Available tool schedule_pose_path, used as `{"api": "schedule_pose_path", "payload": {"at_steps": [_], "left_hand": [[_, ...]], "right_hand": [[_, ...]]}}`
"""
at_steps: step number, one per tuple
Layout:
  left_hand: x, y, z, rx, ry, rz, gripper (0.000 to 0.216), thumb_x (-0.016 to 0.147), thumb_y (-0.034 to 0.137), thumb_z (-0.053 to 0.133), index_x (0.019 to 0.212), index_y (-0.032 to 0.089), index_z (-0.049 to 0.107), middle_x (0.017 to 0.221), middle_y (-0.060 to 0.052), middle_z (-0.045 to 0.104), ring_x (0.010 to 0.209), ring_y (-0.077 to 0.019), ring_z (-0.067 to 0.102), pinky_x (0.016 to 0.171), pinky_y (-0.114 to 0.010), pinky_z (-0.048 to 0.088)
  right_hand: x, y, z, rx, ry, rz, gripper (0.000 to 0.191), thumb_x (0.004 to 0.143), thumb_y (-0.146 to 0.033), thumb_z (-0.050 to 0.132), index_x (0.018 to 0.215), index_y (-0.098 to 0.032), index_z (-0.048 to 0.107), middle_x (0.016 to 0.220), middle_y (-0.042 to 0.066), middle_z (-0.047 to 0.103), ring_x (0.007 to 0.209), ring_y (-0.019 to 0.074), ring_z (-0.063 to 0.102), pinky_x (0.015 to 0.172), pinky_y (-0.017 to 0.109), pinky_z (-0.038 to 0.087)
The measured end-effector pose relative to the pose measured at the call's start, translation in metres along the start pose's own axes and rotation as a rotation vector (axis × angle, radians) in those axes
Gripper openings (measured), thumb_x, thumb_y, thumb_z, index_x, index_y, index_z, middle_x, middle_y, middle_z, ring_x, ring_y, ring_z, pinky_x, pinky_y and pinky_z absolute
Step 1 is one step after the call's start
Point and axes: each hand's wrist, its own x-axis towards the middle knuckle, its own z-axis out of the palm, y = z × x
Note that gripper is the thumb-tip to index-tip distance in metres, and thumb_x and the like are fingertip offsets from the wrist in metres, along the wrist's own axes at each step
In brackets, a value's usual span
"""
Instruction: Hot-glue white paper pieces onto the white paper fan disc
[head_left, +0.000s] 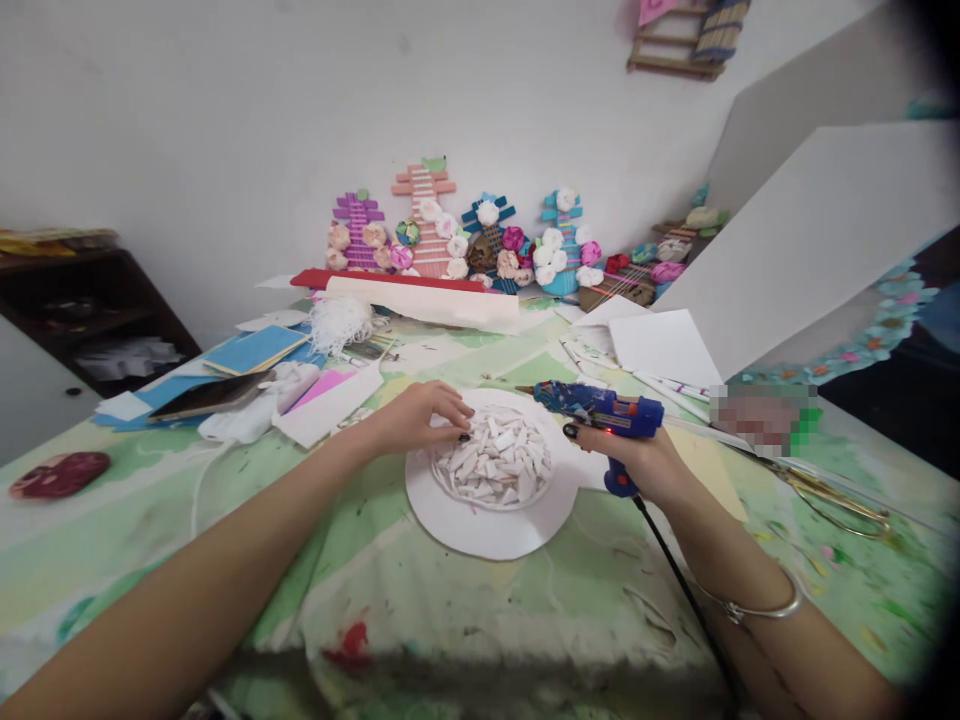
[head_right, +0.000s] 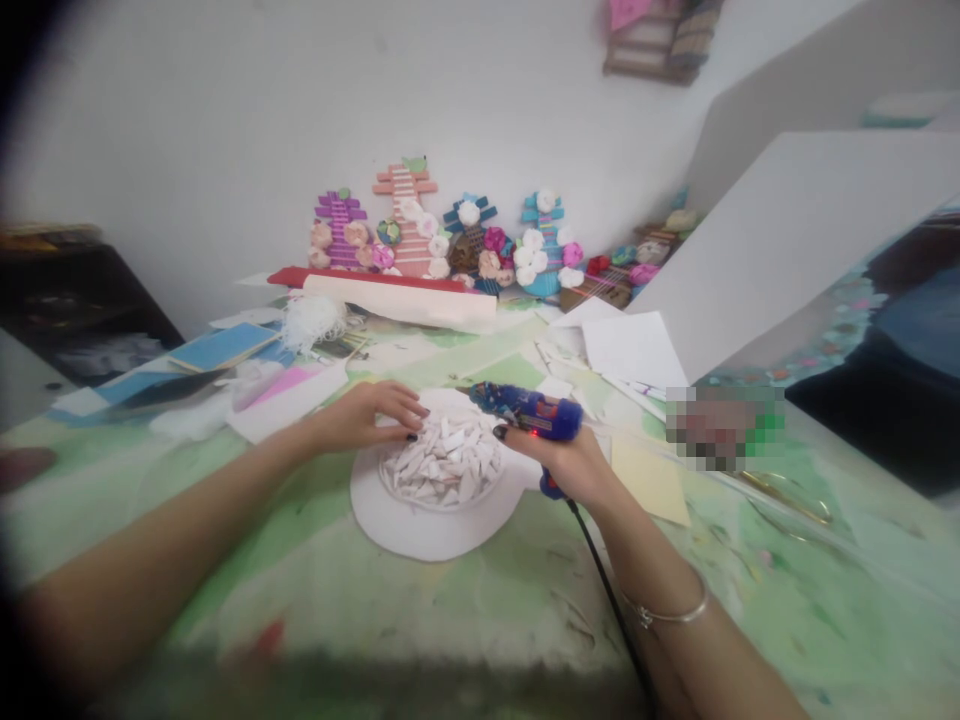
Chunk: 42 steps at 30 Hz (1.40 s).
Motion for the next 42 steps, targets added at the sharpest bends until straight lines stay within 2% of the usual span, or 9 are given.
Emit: {"api": "schedule_pose_path", "payload": {"at_steps": [6,9,11,15,19,23,27,31,42], "left_hand": [[-0.001,0.0,-0.008,-0.064,-0.016,-0.022,0.017,0.076,0.03,0.061,0.085,0.022,0.073,0.099,-0.006,0.07,0.1,-0.0203,0.059,0.088,-0.03,0.045],[-0.005,-0.005,-0.026,-0.147,0.117,-0.156,0.019,0.075,0.033,0.061,0.081,0.018,0.072,0.096,-0.006,0.071,0.091,-0.019,0.063,0.083,-0.028,0.047],[-0.01,-0.012,-0.04,-0.069,0.186,-0.312,0.018,0.071,0.032,0.063,0.077,0.018,0.072,0.087,-0.005,0.072,0.082,-0.0186,0.065,0.077,-0.027,0.048],[-0.019,-0.032,-0.059,0.127,0.05,-0.55,0.011,0.063,0.025,0.065,0.07,0.019,0.072,0.071,-0.001,0.071,0.068,-0.0176,0.064,0.064,-0.024,0.046],[-0.028,-0.048,-0.065,0.181,0.034,-0.627,0.012,0.059,0.022,0.063,0.068,0.019,0.071,0.068,0.0,0.07,0.067,-0.0168,0.063,0.062,-0.022,0.044],[-0.036,-0.054,-0.072,0.124,-0.077,-0.747,0.012,0.056,0.021,0.063,0.065,0.02,0.069,0.062,0.001,0.068,0.062,-0.0164,0.062,0.056,-0.021,0.044],[-0.038,-0.055,-0.074,0.071,-0.15,-0.852,0.015,0.054,0.018,0.061,0.066,0.019,0.069,0.064,-0.001,0.068,0.064,-0.0164,0.063,0.053,-0.019,0.046],[-0.036,-0.056,-0.071,0.192,-0.18,-0.931,0.023,0.052,0.014,0.061,0.073,0.019,0.07,0.074,-0.002,0.07,0.064,-0.0168,0.064,0.053,-0.02,0.046],[-0.037,-0.054,-0.069,0.258,-0.28,-0.945,0.019,0.053,0.012,0.058,0.066,0.017,0.07,0.065,-0.002,0.069,0.061,-0.0159,0.063,0.055,-0.019,0.044]], "right_hand": [[0.001,0.002,-0.001,0.003,-0.016,-0.019,0.027,0.064,-0.037,0.07,0.084,-0.019,0.071,0.075,0.002,0.067,0.075,0.0207,0.061,0.07,0.033,0.049],[0.002,0.002,-0.001,-0.007,-0.012,-0.025,0.023,0.064,-0.036,0.071,0.081,-0.02,0.071,0.07,0.002,0.067,0.074,0.021,0.062,0.069,0.033,0.049],[0.002,0.002,-0.002,-0.012,-0.019,-0.024,0.024,0.064,-0.037,0.07,0.081,-0.02,0.07,0.069,0.002,0.066,0.074,0.0215,0.062,0.069,0.033,0.05],[0.002,0.0,-0.001,-0.032,-0.03,0.001,0.028,0.065,-0.039,0.07,0.085,-0.02,0.07,0.068,0.001,0.065,0.074,0.0218,0.062,0.07,0.033,0.051],[0.002,0.0,0.0,-0.009,-0.049,0.007,0.032,0.065,-0.038,0.07,0.093,-0.02,0.07,0.075,0.002,0.068,0.085,0.0238,0.063,0.077,0.033,0.05],[0.001,0.0,0.0,0.047,-0.077,-0.007,0.037,0.067,-0.036,0.07,0.102,-0.022,0.067,0.097,0.003,0.069,0.098,0.025,0.06,0.084,0.033,0.049],[0.001,0.001,-0.001,-0.009,-0.058,0.015,0.032,0.067,-0.037,0.07,0.095,-0.021,0.069,0.09,0.002,0.07,0.09,0.0237,0.063,0.079,0.032,0.051],[0.001,0.003,-0.002,-0.019,-0.039,0.02,0.031,0.067,-0.035,0.07,0.095,-0.022,0.068,0.094,0.002,0.069,0.091,0.023,0.063,0.08,0.031,0.05],[0.001,0.002,-0.001,-0.019,-0.054,0.01,0.029,0.066,-0.033,0.071,0.093,-0.022,0.069,0.09,0.001,0.07,0.093,0.0226,0.062,0.082,0.03,0.05]]}}
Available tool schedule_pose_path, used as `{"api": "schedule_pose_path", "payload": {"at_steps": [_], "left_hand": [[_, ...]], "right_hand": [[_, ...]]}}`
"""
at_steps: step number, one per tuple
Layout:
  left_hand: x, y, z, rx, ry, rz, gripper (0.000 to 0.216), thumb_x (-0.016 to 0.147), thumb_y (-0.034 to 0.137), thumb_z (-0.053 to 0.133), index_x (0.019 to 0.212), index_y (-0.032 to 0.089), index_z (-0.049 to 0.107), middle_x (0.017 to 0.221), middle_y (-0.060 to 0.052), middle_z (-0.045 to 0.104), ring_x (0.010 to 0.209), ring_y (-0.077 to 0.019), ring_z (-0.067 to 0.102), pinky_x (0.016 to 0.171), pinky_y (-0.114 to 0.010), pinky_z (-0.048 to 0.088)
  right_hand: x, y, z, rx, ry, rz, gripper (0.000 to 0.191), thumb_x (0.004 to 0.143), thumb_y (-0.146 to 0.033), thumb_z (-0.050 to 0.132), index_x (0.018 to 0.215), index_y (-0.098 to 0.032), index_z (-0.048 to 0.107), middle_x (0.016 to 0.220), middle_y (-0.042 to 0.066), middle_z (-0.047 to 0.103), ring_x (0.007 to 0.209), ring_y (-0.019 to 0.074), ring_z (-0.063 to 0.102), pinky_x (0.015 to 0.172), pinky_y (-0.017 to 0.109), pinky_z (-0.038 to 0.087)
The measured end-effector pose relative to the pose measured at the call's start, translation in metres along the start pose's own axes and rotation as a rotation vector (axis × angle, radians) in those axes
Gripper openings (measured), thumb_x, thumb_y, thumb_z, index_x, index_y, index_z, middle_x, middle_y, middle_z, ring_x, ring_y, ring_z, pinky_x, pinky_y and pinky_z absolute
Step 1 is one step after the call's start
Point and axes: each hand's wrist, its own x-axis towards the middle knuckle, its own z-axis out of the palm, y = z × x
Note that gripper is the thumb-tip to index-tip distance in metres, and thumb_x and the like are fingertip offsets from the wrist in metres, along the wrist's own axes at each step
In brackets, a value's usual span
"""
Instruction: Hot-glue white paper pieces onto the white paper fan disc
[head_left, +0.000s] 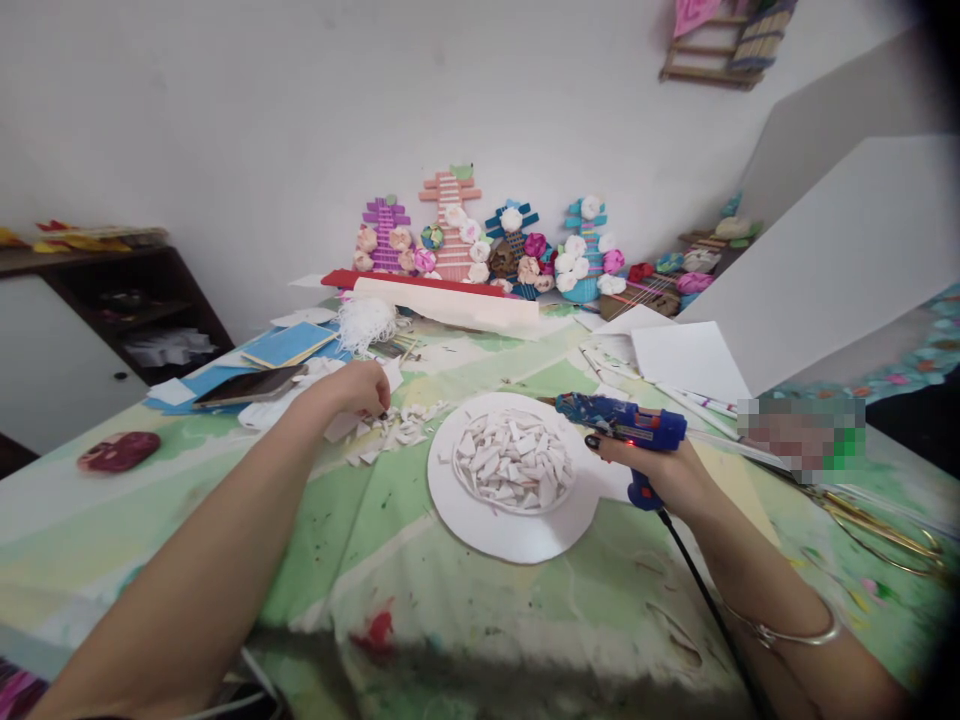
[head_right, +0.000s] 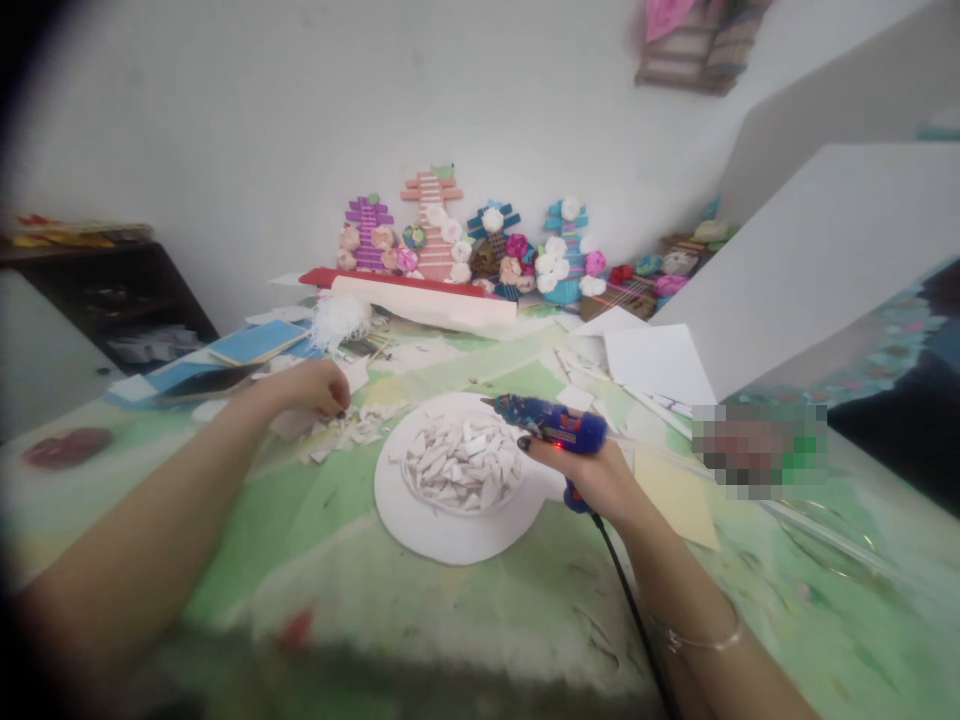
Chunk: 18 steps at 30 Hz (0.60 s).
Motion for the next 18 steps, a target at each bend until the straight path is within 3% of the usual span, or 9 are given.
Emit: {"api": "schedule_pose_path", "payload": {"at_steps": [8,18], "left_hand": [[-0.009,0.011,-0.001,0.066,0.006,-0.009,0.013,0.05,0.014,0.061,0.059,0.018,0.069,0.059,-0.002,0.066,0.061,-0.0169,0.061,0.055,-0.021,0.042],[-0.008,0.009,0.0,0.073,0.088,-0.018,0.016,0.05,0.017,0.058,0.063,0.019,0.066,0.073,-0.004,0.068,0.07,-0.0199,0.061,0.054,-0.022,0.04]], "right_hand": [[-0.001,0.0,0.0,-0.005,-0.006,0.0,0.036,0.067,-0.034,0.07,0.1,-0.02,0.068,0.098,0.004,0.069,0.101,0.027,0.059,0.088,0.037,0.048],[-0.001,-0.009,0.001,0.038,-0.105,-0.023,0.039,0.072,-0.034,0.066,0.11,-0.023,0.065,0.116,0.002,0.063,0.112,0.0248,0.054,0.096,0.034,0.043]]}}
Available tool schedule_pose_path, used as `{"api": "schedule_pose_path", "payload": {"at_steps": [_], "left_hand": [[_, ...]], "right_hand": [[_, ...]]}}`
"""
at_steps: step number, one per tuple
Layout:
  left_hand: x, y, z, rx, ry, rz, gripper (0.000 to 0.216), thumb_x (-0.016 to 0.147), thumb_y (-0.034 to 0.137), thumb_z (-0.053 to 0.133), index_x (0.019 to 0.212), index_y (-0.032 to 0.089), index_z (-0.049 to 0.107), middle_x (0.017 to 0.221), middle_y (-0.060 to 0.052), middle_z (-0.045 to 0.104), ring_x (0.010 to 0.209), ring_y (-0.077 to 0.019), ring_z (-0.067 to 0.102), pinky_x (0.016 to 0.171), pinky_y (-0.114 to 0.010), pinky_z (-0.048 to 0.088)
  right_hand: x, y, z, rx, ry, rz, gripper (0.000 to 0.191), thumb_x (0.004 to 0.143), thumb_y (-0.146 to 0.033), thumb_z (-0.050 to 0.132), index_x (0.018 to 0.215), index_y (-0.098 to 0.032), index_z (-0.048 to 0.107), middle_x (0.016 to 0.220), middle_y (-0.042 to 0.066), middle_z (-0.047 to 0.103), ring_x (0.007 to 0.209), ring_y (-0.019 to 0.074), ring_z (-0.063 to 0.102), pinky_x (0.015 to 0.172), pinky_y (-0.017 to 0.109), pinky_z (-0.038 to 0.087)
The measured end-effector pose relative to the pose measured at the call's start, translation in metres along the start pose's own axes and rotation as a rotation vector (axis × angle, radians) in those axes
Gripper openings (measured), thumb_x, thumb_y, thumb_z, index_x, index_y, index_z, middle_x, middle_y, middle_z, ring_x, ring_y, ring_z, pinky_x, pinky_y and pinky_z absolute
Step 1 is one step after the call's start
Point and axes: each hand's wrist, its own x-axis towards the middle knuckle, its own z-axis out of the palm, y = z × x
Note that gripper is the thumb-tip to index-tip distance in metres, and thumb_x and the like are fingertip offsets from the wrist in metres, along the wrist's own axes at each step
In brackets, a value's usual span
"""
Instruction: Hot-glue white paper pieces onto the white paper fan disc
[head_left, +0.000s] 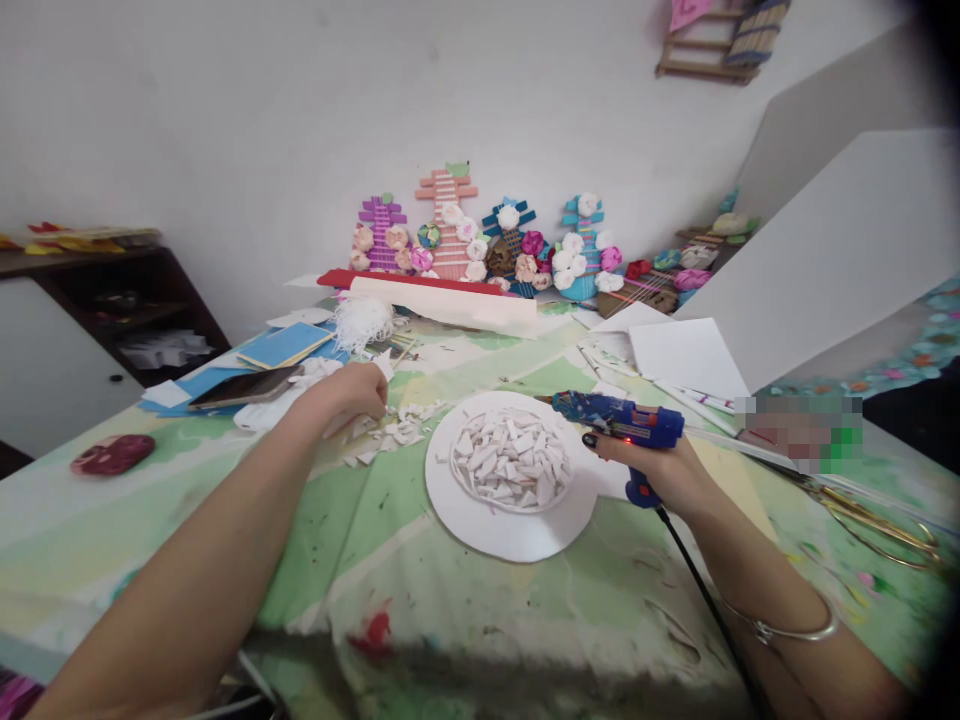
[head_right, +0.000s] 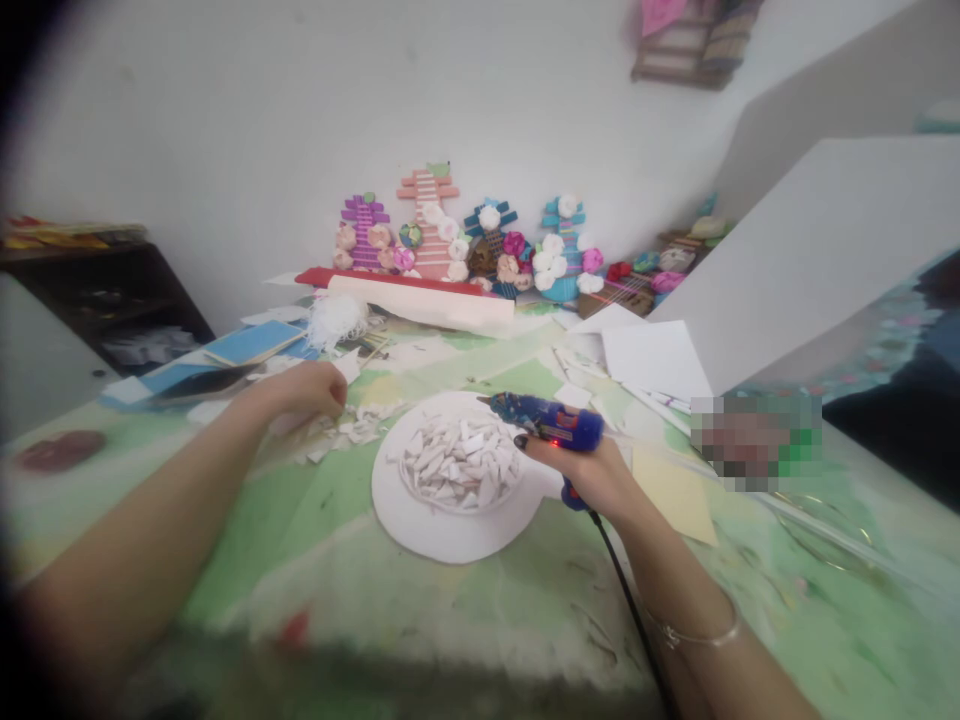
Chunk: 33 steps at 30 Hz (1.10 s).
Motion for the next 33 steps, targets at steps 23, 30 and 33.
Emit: {"api": "schedule_pose_path", "payload": {"at_steps": [23,30,33], "left_hand": [[-0.032,0.09,0.033,-1.445,-0.209,0.489,0.017,0.056,0.018,0.079,0.069,0.013,0.069,0.067,-0.006,0.07,0.066,-0.0157,0.065,0.064,-0.025,0.051],[-0.037,0.1,0.037,-1.51,-0.189,0.453,0.017,0.051,0.017,0.081,0.064,0.013,0.071,0.06,-0.005,0.069,0.058,-0.0126,0.062,0.058,-0.022,0.048],[-0.037,0.102,0.039,-1.523,-0.177,0.45,0.017,0.05,0.018,0.081,0.065,0.014,0.072,0.061,-0.005,0.069,0.059,-0.0132,0.062,0.059,-0.023,0.048]], "right_hand": [[-0.004,0.003,0.004,-0.062,0.011,0.074,0.038,0.062,-0.038,0.071,0.095,-0.021,0.07,0.06,0.001,0.065,0.054,0.0196,0.06,0.047,0.029,0.05],[-0.005,0.002,0.006,-0.08,-0.026,0.078,0.035,0.062,-0.041,0.07,0.09,-0.02,0.07,0.053,0.0,0.061,0.049,0.0181,0.057,0.043,0.028,0.048],[-0.006,0.003,0.006,-0.088,-0.024,0.09,0.034,0.062,-0.041,0.07,0.089,-0.021,0.071,0.05,0.0,0.06,0.048,0.018,0.057,0.043,0.027,0.047]]}}
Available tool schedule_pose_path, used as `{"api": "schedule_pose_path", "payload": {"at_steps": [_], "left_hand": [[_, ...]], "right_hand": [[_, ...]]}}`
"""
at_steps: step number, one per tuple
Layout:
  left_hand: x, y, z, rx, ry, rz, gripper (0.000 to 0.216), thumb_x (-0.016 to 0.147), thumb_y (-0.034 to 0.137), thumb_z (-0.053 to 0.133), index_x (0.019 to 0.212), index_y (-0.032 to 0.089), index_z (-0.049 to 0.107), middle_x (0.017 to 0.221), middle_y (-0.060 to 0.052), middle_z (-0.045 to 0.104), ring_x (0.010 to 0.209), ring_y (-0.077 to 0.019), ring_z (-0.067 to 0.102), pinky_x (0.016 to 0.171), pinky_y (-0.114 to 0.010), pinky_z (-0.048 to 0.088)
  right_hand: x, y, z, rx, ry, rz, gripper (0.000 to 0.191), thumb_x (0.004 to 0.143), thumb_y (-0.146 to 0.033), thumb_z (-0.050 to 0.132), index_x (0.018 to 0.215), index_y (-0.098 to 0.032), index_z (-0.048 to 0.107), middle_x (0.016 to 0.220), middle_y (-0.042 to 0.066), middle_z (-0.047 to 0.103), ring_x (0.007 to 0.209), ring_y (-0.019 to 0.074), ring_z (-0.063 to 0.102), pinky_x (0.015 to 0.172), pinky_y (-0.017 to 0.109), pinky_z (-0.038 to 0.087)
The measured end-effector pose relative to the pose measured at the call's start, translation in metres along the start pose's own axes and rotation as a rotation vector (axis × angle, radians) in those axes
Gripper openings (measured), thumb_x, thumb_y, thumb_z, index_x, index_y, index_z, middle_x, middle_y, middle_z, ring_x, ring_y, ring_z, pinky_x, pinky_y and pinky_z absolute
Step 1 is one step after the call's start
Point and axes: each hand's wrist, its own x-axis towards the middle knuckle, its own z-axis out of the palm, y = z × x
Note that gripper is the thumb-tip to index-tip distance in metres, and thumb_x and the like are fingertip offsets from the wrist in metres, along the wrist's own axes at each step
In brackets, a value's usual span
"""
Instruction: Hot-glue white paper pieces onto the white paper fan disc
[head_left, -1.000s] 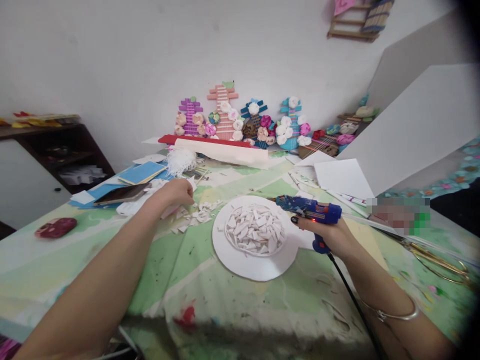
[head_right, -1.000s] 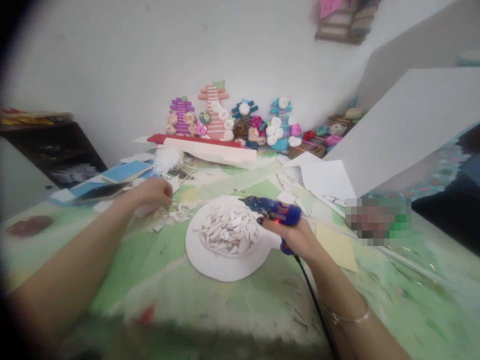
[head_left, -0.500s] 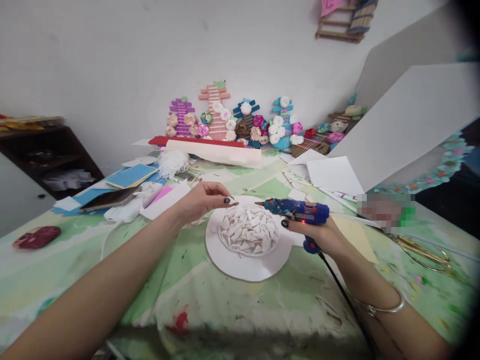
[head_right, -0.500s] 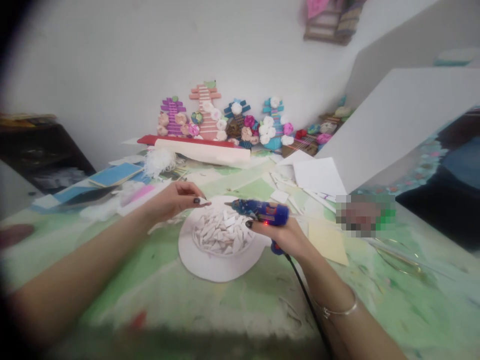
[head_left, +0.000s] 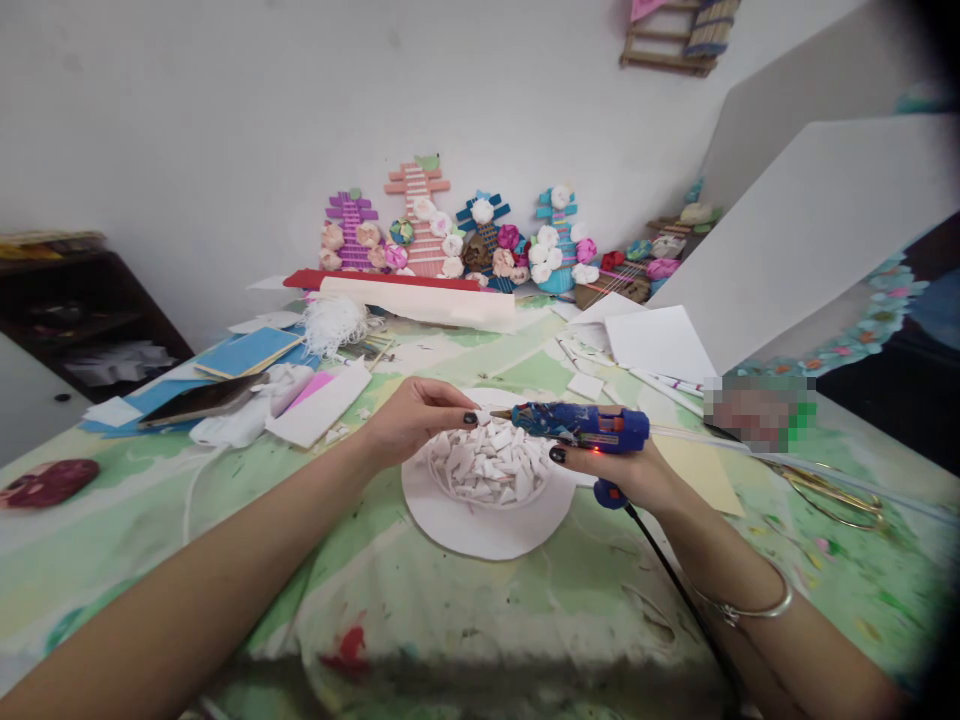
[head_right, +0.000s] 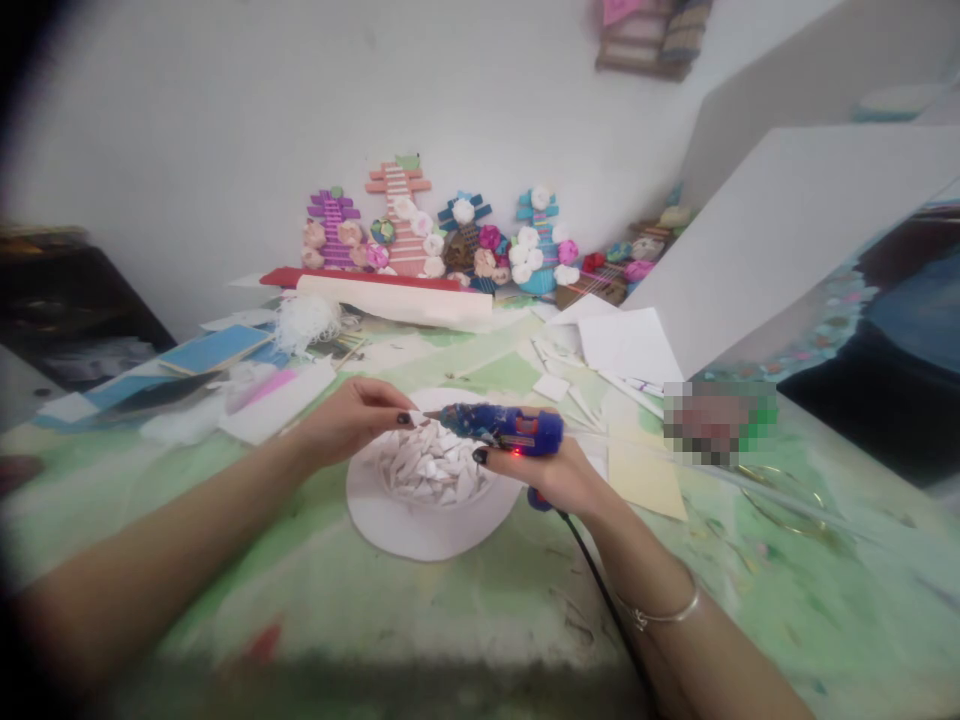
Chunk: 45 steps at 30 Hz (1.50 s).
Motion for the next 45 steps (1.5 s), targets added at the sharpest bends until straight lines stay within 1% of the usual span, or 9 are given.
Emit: {"api": "schedule_pose_path", "payload": {"at_steps": [6,12,18,24,30,33,37,40,45], "left_hand": [[-0.001,-0.001,0.003,0.018,0.021,0.008,0.018,0.049,0.019,0.081,0.065,0.014,0.072,0.061,-0.005,0.069,0.059,-0.0142,0.062,0.058,-0.024,0.048],[-0.002,0.001,0.006,0.003,0.021,0.018,0.017,0.05,0.018,0.081,0.063,0.014,0.072,0.06,-0.005,0.069,0.057,-0.0137,0.061,0.058,-0.024,0.047],[-0.002,0.002,0.006,-0.015,0.02,0.023,0.017,0.049,0.018,0.081,0.063,0.015,0.072,0.06,-0.004,0.069,0.058,-0.0139,0.061,0.06,-0.025,0.046],[-0.003,0.004,0.004,-0.026,0.024,0.029,0.017,0.05,0.017,0.081,0.063,0.014,0.072,0.059,-0.004,0.069,0.058,-0.0143,0.061,0.062,-0.026,0.047],[-0.004,0.008,0.001,-0.021,0.03,0.04,0.016,0.05,0.018,0.08,0.063,0.014,0.071,0.061,-0.005,0.069,0.06,-0.0143,0.062,0.062,-0.025,0.048],[-0.005,0.015,-0.006,0.173,0.048,0.1,0.014,0.055,0.021,0.077,0.067,0.014,0.072,0.065,-0.004,0.07,0.062,-0.0148,0.063,0.062,-0.025,0.049],[-0.008,0.03,-0.02,0.65,-0.004,0.118,0.014,0.06,0.024,0.073,0.071,0.016,0.073,0.07,-0.004,0.072,0.066,-0.0162,0.064,0.061,-0.022,0.048],[-0.007,0.034,-0.028,0.976,0.04,0.188,0.01,0.063,0.024,0.069,0.07,0.018,0.073,0.066,-0.001,0.071,0.06,-0.014,0.061,0.055,-0.021,0.044],[-0.002,0.024,-0.03,1.169,0.093,0.258,0.011,0.068,0.026,0.064,0.07,0.02,0.073,0.067,0.0,0.071,0.062,-0.0138,0.06,0.058,-0.021,0.043]], "right_hand": [[0.0,-0.001,0.001,-0.005,-0.026,-0.007,0.032,0.063,-0.041,0.068,0.088,-0.022,0.071,0.05,-0.001,0.06,0.049,0.0178,0.057,0.043,0.027,0.048],[-0.001,-0.001,0.002,-0.01,0.009,-0.045,0.028,0.061,-0.039,0.07,0.081,-0.02,0.071,0.048,0.0,0.057,0.049,0.0166,0.055,0.04,0.024,0.045],[-0.001,0.001,0.002,-0.036,-0.032,-0.084,0.027,0.067,-0.042,0.067,0.079,-0.018,0.068,0.052,-0.001,0.057,0.045,0.0122,0.05,0.039,0.023,0.042],[0.0,-0.001,0.001,-0.039,-0.008,-0.064,0.028,0.064,-0.041,0.068,0.082,-0.02,0.071,0.05,0.0,0.058,0.05,0.0168,0.055,0.043,0.026,0.046],[0.003,0.001,-0.002,-0.054,0.031,-0.145,0.025,0.066,-0.039,0.068,0.081,-0.019,0.07,0.059,0.001,0.064,0.059,0.0189,0.059,0.051,0.028,0.048],[0.005,0.002,-0.003,-0.058,0.06,-0.178,0.023,0.068,-0.038,0.067,0.08,-0.019,0.069,0.069,0.001,0.066,0.065,0.0194,0.061,0.059,0.029,0.049],[0.007,0.001,-0.004,-0.042,0.092,-0.186,0.023,0.07,-0.035,0.067,0.085,-0.019,0.069,0.077,0.003,0.068,0.078,0.0234,0.062,0.067,0.031,0.05],[0.007,0.003,-0.005,-0.038,0.096,-0.187,0.025,0.07,-0.034,0.067,0.09,-0.018,0.07,0.079,0.005,0.068,0.081,0.0252,0.062,0.068,0.033,0.05],[0.007,0.007,-0.004,-0.039,0.144,-0.181,0.024,0.07,-0.036,0.067,0.086,-0.018,0.069,0.074,0.003,0.067,0.073,0.0233,0.062,0.063,0.033,0.049]]}}
